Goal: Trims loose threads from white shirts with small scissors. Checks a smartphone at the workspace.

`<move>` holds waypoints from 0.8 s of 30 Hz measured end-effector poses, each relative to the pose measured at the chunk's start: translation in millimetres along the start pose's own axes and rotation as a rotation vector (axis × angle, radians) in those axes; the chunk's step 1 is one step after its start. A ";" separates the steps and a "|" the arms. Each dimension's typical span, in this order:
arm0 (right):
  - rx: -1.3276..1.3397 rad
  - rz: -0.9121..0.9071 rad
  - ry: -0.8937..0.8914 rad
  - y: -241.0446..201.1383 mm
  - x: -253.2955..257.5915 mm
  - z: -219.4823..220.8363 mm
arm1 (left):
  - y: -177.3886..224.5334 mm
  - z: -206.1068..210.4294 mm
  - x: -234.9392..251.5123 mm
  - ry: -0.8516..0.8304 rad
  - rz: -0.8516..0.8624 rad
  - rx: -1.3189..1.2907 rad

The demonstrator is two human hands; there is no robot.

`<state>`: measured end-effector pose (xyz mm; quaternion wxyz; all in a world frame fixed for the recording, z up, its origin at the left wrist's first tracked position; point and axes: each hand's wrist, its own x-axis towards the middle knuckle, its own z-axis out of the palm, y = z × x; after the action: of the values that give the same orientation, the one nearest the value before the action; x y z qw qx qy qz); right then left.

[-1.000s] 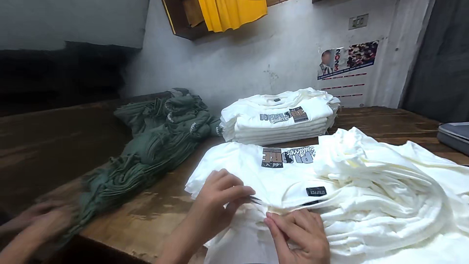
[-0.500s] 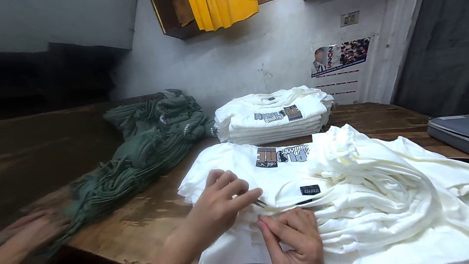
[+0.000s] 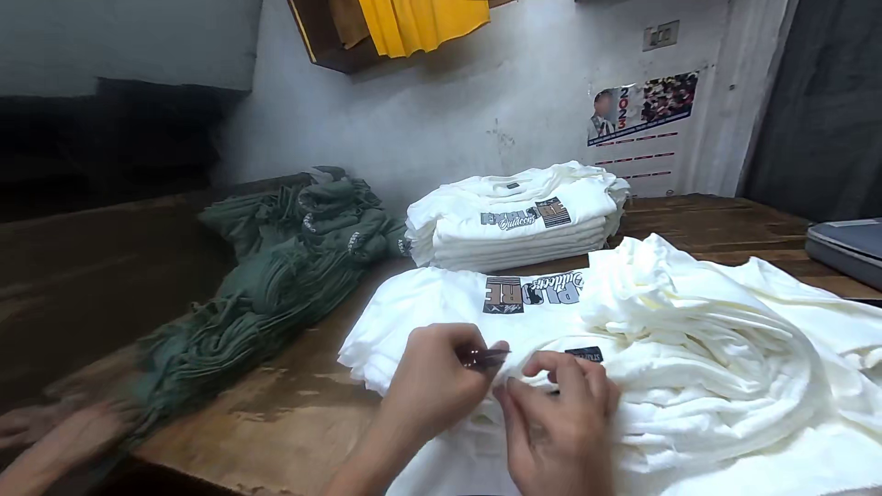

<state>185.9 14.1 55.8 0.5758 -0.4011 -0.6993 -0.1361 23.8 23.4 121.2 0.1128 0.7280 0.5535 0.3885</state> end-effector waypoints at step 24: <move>0.352 0.124 -0.095 -0.6 -15.4 -13.0 | -7.3 -4.4 8.0 -0.045 0.379 0.180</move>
<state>194.8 -0.9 45.7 0.6108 -0.3426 -0.7125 0.0431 16.2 32.0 123.4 -0.0152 0.8347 0.4365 0.3354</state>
